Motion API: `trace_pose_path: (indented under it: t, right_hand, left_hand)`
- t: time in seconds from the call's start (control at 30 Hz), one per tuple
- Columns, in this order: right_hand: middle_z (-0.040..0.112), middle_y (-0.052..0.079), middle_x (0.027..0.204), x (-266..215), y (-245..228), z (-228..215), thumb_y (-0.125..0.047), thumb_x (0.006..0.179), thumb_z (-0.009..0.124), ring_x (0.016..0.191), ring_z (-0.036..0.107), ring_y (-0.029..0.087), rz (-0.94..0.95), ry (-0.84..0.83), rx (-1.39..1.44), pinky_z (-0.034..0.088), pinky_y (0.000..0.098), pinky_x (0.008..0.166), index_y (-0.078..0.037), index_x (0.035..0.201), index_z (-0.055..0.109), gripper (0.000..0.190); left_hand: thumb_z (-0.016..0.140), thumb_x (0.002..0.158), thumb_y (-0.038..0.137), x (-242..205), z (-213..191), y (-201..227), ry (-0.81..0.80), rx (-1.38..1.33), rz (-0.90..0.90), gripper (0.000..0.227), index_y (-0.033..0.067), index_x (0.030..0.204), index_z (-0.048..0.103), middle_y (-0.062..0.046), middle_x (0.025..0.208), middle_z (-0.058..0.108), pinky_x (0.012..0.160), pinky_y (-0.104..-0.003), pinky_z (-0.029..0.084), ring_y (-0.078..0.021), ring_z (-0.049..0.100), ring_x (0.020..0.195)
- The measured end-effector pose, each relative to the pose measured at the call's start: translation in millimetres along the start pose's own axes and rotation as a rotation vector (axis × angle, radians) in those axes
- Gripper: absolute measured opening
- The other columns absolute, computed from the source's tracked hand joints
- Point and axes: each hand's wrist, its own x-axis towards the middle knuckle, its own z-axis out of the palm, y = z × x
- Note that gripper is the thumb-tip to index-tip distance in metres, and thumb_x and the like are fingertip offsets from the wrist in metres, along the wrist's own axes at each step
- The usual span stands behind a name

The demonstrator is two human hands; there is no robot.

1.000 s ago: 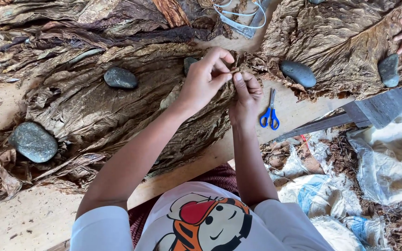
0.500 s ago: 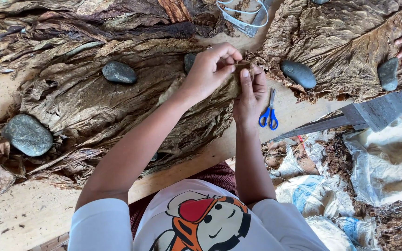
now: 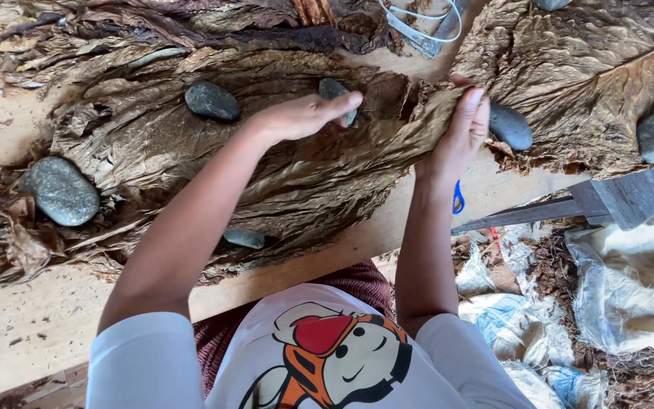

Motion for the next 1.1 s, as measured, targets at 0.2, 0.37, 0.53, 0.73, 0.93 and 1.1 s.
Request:
trace_pose_path:
  t: [0.2, 0.37, 0.53, 0.73, 0.93, 1.1]
  right_hand:
    - [0.068, 0.006, 0.099, 20, 9, -16, -0.027, 0.092, 0.062, 0.086, 0.062, 0.020, -0.025, 0.027, 0.163, 0.057, 0.0383, 0.077, -0.007, 0.096, 0.068, 0.021]
    - [0.051, 0.006, 0.076, -11, -12, 29, -0.057, 0.084, 0.043, 0.069, 0.048, 0.017, 0.791, 0.279, 0.221, 0.043, 0.0319, 0.074, -0.009, 0.089, 0.050, 0.049]
    - [0.057, 0.015, 0.113, -52, 41, 12, -0.024, 0.075, 0.068, 0.099, 0.057, 0.026, 0.857, -0.005, 0.058, 0.048, 0.0363, 0.085, -0.003, 0.130, 0.045, 0.063]
    - [0.058, 0.002, 0.110, -60, 69, -3, -0.024, 0.080, 0.073, 0.107, 0.049, 0.022, 0.730, -0.077, 0.057, 0.035, 0.0461, 0.092, -0.012, 0.118, 0.057, 0.043]
    - [0.060, -0.001, 0.069, -53, 37, 7, -0.018, 0.090, 0.065, 0.047, 0.050, 0.008, 0.489, -0.034, 0.196, 0.038, 0.0207, 0.033, -0.010, 0.085, 0.064, 0.009]
    - [0.044, -0.005, 0.051, -46, 33, -31, -0.022, 0.093, 0.060, 0.032, 0.038, 0.007, 0.354, 0.118, -0.043, 0.030, 0.0218, 0.024, -0.015, 0.066, 0.052, 0.029]
  left_hand:
    - [0.069, 0.092, 0.023, -24, -12, -15, 0.049, -0.098, -0.302, 0.019, 0.0116, 0.080, 0.060, 0.004, 0.062, 0.048, 0.047, -0.018, 0.027, -0.0061, 0.033, 0.050]
    - [0.061, 0.090, 0.031, -15, -16, -19, 0.523, -0.292, -0.130, 0.062, -0.0004, 0.138, 0.037, -0.019, 0.148, 0.035, 0.115, -0.044, 0.017, -0.0290, 0.030, 0.139]
    - [0.063, 0.090, 0.028, -5, -11, -23, 0.514, -0.443, 0.087, 0.043, 0.0046, 0.124, 0.050, -0.009, 0.126, 0.051, 0.103, -0.032, 0.033, -0.0181, 0.046, 0.118]
    - [0.072, 0.080, 0.034, -5, -16, -21, 0.431, -0.761, 0.089, 0.074, 0.0078, 0.141, 0.038, -0.010, 0.153, 0.030, 0.113, -0.041, 0.030, -0.0220, 0.039, 0.137]
    - [0.059, 0.096, 0.019, -12, -34, -3, 0.629, -0.315, 0.306, 0.006, 0.0150, 0.095, 0.063, 0.006, 0.087, 0.060, 0.085, -0.023, 0.041, -0.0060, 0.055, 0.084]
    - [0.073, 0.093, 0.010, 20, -53, -35, 0.854, -0.344, 0.434, 0.026, 0.0124, 0.071, 0.060, 0.005, 0.065, 0.049, 0.062, -0.023, 0.038, -0.0057, 0.042, 0.063]
